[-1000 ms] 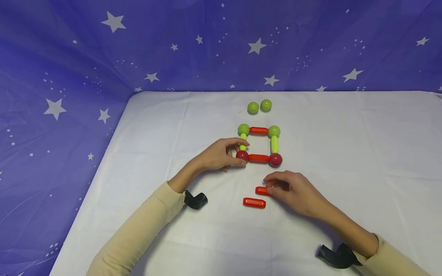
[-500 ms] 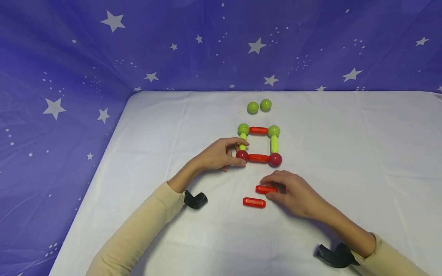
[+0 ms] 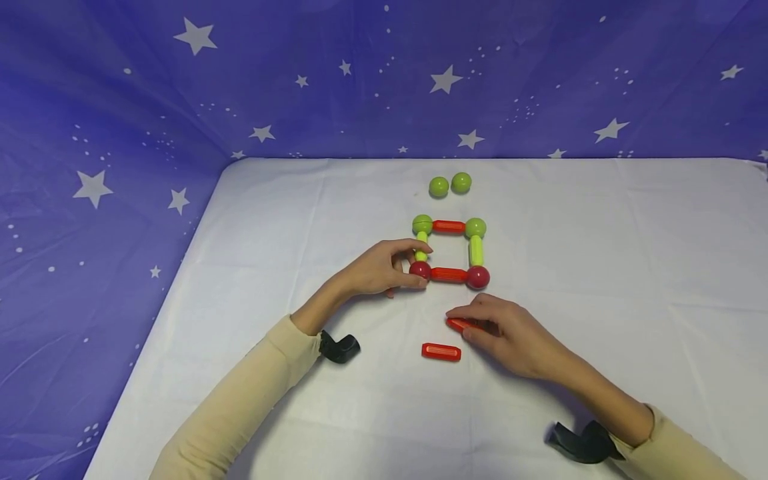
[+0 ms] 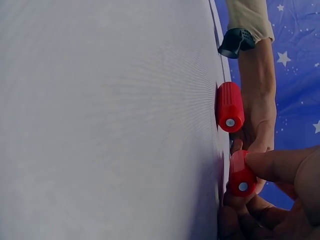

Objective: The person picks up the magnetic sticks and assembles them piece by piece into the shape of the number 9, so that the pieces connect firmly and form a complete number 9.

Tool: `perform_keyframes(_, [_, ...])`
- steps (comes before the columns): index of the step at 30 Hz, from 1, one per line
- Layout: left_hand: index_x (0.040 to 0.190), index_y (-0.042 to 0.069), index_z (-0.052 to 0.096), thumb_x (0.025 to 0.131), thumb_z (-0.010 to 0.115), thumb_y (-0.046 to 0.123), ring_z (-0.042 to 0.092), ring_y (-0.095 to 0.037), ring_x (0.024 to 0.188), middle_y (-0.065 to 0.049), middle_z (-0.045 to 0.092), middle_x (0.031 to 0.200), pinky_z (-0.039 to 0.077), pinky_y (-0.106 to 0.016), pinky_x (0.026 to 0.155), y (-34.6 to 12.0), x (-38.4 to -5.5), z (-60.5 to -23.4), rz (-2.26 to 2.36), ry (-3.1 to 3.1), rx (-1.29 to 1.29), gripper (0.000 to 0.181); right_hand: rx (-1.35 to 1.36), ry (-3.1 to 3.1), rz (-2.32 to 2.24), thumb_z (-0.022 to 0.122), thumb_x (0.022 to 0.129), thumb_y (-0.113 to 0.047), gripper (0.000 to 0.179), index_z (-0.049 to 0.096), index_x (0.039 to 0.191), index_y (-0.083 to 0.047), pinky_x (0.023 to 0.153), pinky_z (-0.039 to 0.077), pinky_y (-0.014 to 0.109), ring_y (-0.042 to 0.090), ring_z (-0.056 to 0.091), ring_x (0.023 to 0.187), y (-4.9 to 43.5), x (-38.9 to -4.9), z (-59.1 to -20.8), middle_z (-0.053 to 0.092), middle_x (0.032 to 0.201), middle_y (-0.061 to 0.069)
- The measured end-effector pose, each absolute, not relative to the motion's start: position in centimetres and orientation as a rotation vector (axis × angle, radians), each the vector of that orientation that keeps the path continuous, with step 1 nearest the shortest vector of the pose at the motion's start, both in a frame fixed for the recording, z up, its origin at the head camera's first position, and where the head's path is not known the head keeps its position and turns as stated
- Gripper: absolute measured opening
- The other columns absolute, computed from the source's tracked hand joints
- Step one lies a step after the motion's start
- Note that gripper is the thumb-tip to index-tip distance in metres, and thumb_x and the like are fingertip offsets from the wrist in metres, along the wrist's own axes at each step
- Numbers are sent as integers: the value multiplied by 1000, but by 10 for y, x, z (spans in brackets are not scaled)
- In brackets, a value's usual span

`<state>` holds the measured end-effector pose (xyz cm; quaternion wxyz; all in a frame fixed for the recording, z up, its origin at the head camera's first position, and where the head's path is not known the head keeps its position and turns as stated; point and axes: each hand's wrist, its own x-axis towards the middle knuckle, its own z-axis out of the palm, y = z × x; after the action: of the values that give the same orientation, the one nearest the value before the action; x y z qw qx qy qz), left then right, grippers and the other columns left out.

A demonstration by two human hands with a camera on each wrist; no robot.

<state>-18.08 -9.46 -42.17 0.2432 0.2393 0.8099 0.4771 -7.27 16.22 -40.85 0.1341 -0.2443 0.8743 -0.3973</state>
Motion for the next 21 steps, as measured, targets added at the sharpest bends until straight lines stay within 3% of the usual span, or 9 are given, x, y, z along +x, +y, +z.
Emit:
perform_keyframes(10, [129, 16, 61, 83, 81, 21, 52, -21, 53, -4, 58, 104, 47, -30, 49, -95, -180, -422, 1306, 2219, 653, 51, -704, 2580, -1178, 71, 89, -3, 36, 70, 123, -15, 71, 48, 27, 14, 53, 83, 163, -72, -409, 61, 98, -9])
perform_keyframes(21, [129, 15, 60, 84, 80, 20, 52, -20, 52, -4, 58, 103, 47, -31, 48, -95, -180, -421, 1299, 2218, 659, 50, -684, 2600, -1183, 74, 86, -4, 36, 68, 121, -12, 67, 47, 26, 12, 53, 76, 165, -73, -409, 58, 86, -9])
